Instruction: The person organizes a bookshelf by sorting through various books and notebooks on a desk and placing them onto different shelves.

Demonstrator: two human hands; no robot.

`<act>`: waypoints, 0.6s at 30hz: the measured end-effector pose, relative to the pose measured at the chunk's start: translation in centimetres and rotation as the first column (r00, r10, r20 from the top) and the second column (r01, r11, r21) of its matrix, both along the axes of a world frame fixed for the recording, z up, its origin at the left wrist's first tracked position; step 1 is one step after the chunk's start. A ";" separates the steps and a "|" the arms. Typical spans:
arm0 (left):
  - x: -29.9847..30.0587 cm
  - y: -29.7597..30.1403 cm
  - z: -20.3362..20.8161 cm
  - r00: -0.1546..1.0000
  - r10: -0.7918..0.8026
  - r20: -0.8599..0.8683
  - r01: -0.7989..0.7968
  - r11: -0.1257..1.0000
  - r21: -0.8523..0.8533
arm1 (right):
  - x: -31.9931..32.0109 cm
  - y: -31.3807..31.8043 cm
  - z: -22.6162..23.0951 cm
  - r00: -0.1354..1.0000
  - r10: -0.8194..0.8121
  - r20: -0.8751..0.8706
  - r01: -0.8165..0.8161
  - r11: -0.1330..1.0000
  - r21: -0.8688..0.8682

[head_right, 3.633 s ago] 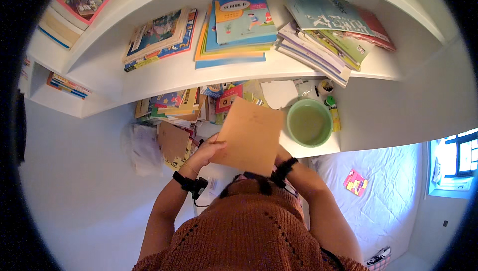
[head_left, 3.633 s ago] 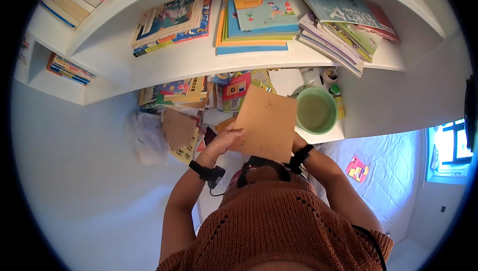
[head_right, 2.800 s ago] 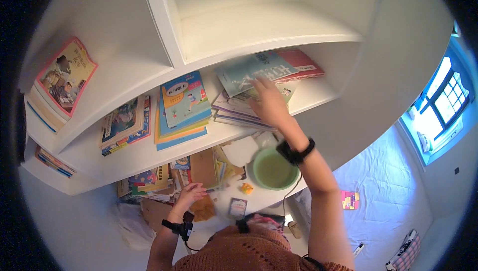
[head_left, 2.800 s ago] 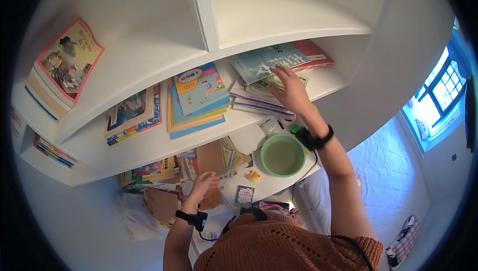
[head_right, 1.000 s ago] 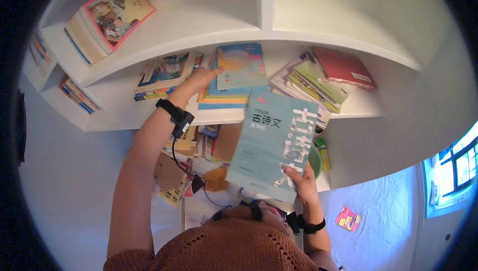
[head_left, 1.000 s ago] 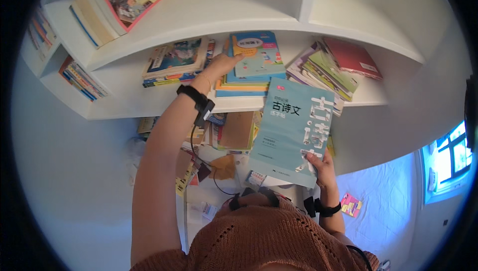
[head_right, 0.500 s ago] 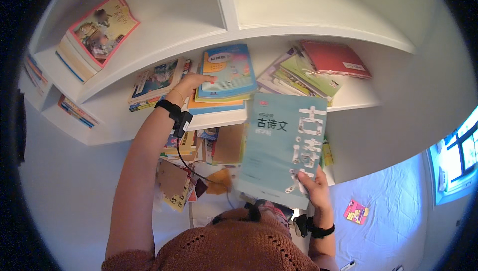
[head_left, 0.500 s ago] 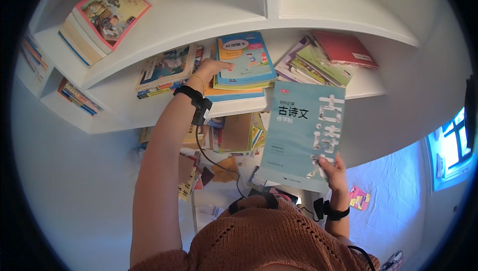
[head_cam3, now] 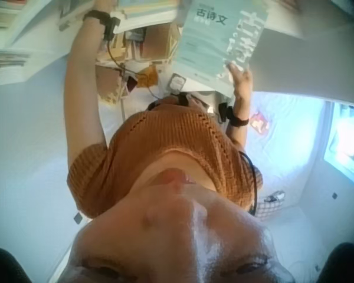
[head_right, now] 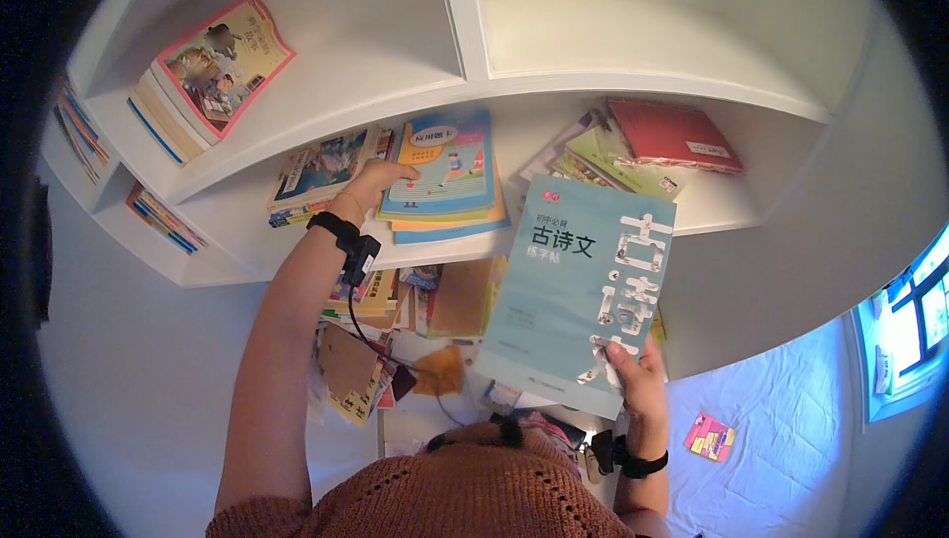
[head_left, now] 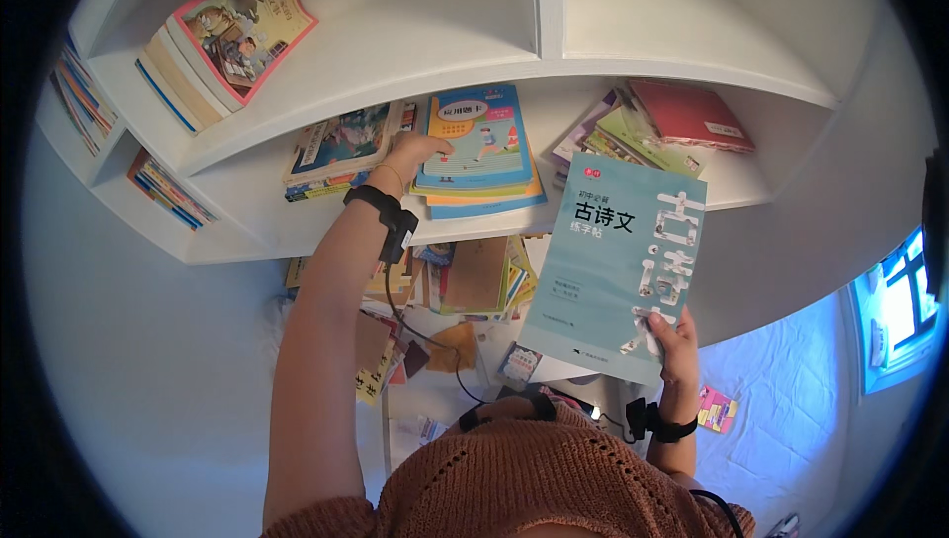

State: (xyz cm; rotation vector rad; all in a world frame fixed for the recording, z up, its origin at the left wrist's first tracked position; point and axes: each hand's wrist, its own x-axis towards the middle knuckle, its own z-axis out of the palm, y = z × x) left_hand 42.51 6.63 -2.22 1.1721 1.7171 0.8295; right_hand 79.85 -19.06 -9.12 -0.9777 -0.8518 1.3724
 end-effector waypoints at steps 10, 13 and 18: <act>0.9 -1.0 -0.5 0.782 -0.021 0.623 0.079 0.995 -0.065 | -1.0 0.7 -1.3 0.992 0.091 -0.090 -0.098 0.992 -0.080; -0.6 -3.0 1.2 0.764 -0.027 0.644 0.047 0.999 -0.014 | -1.1 1.1 -1.7 0.986 0.168 -0.010 -0.168 0.985 -0.050; -6.3 -8.4 5.0 0.757 -0.120 0.642 -0.018 0.979 0.205 | -1.2 1.9 -0.5 0.931 0.341 0.132 -0.327 0.937 -0.120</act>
